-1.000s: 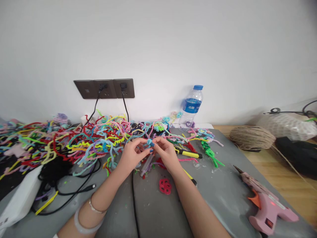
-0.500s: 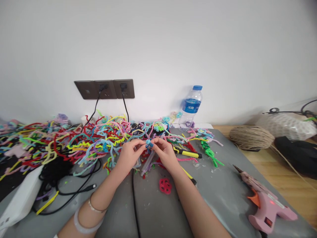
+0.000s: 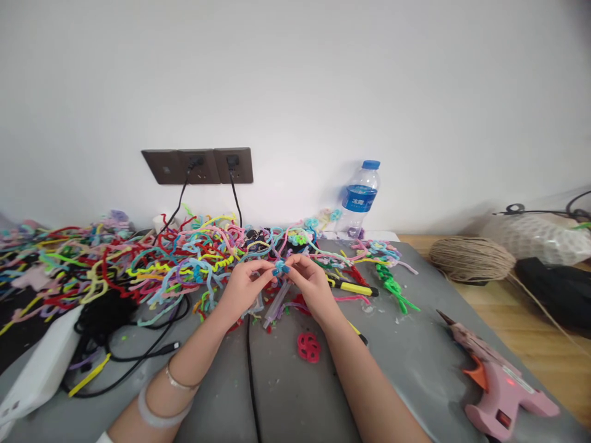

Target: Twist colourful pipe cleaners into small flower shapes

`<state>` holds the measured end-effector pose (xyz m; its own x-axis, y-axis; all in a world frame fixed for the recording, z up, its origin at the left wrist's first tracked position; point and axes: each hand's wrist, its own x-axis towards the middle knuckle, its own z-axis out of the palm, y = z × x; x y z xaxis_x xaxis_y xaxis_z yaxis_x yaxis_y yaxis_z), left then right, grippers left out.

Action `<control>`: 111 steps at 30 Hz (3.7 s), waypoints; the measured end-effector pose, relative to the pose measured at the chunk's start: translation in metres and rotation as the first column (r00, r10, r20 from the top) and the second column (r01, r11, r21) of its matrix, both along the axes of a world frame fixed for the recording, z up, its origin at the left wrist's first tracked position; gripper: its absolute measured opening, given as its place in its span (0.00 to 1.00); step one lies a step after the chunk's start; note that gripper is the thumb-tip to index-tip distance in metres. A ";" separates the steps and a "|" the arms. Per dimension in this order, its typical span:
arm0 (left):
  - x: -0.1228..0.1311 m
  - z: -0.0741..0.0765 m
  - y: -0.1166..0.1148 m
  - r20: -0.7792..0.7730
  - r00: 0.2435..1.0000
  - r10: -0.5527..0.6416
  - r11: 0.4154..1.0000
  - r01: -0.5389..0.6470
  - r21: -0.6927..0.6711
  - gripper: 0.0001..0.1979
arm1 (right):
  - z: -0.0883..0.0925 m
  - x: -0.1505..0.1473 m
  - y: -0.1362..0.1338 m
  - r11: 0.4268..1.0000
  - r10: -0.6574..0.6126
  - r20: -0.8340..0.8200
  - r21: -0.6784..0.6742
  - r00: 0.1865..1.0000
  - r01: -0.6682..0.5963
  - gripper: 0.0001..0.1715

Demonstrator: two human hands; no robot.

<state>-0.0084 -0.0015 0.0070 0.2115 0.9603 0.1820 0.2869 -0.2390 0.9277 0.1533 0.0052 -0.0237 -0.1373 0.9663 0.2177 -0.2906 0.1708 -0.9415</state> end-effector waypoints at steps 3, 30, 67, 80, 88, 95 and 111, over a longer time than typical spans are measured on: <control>0.001 -0.003 0.000 0.023 1.000 0.003 1.000 -0.003 -0.006 0.10 | -0.003 -0.001 0.001 0.995 0.041 -0.079 -0.087 0.996 -0.048 0.17; 0.001 -0.010 0.003 0.037 0.999 -0.009 0.997 0.006 0.071 0.02 | -0.001 -0.001 0.002 0.985 0.001 -0.143 -0.169 0.990 -0.025 0.17; 0.008 -0.005 -0.003 0.093 0.994 -0.053 0.996 0.060 -0.067 0.06 | 0.007 -0.001 -0.004 0.999 -0.023 0.041 -0.033 0.999 0.024 0.12; -0.002 -0.001 0.002 0.289 0.950 -0.119 0.959 0.185 -0.215 0.15 | 0.005 0.007 -0.001 0.974 0.163 -0.112 -0.138 0.980 -0.177 0.16; -0.002 -0.002 0.002 0.250 0.963 -0.100 0.961 0.158 -0.227 0.15 | 0.011 0.009 -0.002 0.972 0.208 0.019 -0.110 0.978 -0.205 0.17; -0.002 -0.012 0.004 0.384 0.922 -0.050 0.944 0.168 -0.282 0.16 | 0.011 0.007 -0.005 0.979 0.197 0.093 -0.067 0.976 -0.191 0.18; 0.004 -0.004 0.002 0.450 0.893 0.034 0.918 0.151 -0.368 0.14 | 0.004 0.003 -0.005 0.981 0.193 0.059 0.004 0.979 -0.194 0.16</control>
<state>-0.0048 0.0007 0.0027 0.2560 0.9604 -0.1102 -0.1744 0.1580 0.9719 0.1565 0.0000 -0.0194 -0.3343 0.9181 0.2130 -0.2637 0.1259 -0.9563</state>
